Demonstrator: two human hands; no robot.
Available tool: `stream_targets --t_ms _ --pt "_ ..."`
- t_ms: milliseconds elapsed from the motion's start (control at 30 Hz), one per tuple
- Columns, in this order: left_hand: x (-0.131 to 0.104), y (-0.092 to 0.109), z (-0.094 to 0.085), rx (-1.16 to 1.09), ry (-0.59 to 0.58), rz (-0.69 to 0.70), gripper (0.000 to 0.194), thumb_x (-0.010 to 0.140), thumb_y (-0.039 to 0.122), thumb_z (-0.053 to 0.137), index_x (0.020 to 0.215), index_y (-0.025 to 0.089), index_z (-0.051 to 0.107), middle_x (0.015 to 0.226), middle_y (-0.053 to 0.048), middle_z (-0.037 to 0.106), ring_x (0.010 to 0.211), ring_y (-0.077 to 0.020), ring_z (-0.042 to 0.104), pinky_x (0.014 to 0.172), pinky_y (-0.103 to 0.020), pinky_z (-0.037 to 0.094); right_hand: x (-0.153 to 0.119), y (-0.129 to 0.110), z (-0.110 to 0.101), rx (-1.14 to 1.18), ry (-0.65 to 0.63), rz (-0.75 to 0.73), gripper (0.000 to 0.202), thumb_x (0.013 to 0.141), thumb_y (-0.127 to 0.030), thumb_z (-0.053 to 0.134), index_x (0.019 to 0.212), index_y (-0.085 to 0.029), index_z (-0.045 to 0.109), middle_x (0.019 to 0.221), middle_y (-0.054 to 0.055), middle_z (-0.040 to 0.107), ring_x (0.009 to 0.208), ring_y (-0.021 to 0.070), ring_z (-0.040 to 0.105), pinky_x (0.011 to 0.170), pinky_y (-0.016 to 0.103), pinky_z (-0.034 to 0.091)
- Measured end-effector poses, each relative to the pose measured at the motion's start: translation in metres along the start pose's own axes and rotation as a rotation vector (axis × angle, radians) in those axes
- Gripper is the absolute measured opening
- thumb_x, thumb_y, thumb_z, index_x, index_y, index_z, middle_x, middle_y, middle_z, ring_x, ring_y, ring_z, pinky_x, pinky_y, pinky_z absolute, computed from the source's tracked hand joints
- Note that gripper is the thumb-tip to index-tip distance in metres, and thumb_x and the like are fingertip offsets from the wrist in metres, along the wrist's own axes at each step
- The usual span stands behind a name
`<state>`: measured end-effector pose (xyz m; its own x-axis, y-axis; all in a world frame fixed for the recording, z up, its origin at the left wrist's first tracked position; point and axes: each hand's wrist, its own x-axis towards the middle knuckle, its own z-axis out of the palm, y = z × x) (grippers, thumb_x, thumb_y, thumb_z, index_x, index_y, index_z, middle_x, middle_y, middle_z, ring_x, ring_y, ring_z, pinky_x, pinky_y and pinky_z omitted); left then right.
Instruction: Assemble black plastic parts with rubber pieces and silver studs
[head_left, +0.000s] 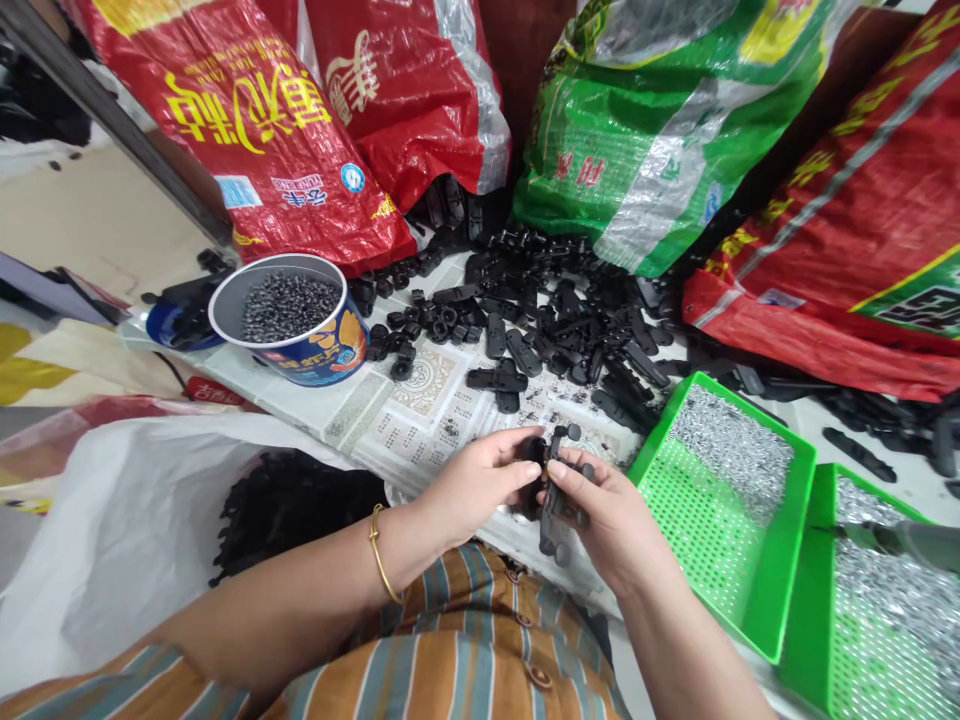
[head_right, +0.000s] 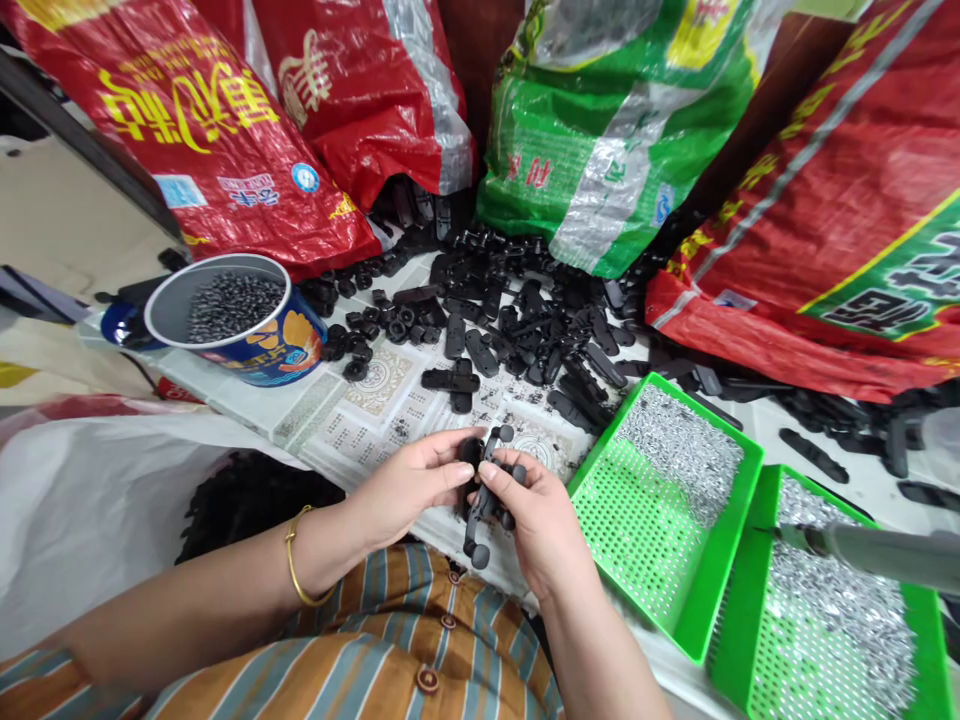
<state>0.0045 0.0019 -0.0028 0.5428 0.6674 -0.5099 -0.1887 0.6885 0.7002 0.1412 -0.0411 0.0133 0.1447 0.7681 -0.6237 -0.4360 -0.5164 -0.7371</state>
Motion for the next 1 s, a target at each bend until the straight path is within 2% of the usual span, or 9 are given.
stream_targets --t_ms 267,500,733,1000 --pt "0.0012 -0.0021 -0.0013 0.072 -0.001 0.050 0.051 0.072 0.017 0.062 0.123 0.021 0.054 0.106 -0.008 0.062 0.082 -0.0143 0.060 0.077 -0.032 0.050 0.0028 0.0011 -0.0046 0.002 -0.032 0.017 0.034 0.055 -0.034 0.081 0.078 -0.016 0.064 0.062 -0.001 0.063 0.053 0.0105 0.057 0.058 0.023 0.046" --pt "0.0020 -0.0043 -0.0014 0.113 -0.012 0.040 0.051 0.074 0.016 0.058 0.125 0.018 0.051 0.110 -0.009 0.063 0.084 -0.0146 0.061 0.076 -0.031 0.050 0.0061 0.0019 -0.0077 0.016 -0.072 0.058 0.031 0.056 -0.032 0.080 0.078 -0.016 0.064 0.062 -0.001 0.063 0.053 0.0094 0.058 0.056 0.021 0.046" --pt "0.0034 -0.0074 -0.0055 0.264 -0.016 0.187 0.049 0.075 0.020 0.060 0.124 0.021 0.053 0.114 -0.007 0.063 0.099 -0.0183 0.059 0.088 -0.033 0.046 0.0067 0.0021 -0.0071 0.036 -0.007 0.075 0.035 0.052 -0.031 0.082 0.076 -0.016 0.061 0.059 -0.001 0.063 0.051 0.0094 0.058 0.054 0.020 0.046" --pt "0.0023 -0.0092 -0.0034 0.168 0.014 0.061 0.050 0.074 0.022 0.061 0.123 0.022 0.052 0.101 -0.007 0.065 0.081 -0.0170 0.062 0.078 -0.037 0.050 0.0047 0.0001 -0.0040 0.059 0.046 0.043 0.036 0.053 -0.030 0.082 0.079 -0.017 0.060 0.060 -0.004 0.060 0.050 0.0082 0.058 0.051 0.018 0.046"
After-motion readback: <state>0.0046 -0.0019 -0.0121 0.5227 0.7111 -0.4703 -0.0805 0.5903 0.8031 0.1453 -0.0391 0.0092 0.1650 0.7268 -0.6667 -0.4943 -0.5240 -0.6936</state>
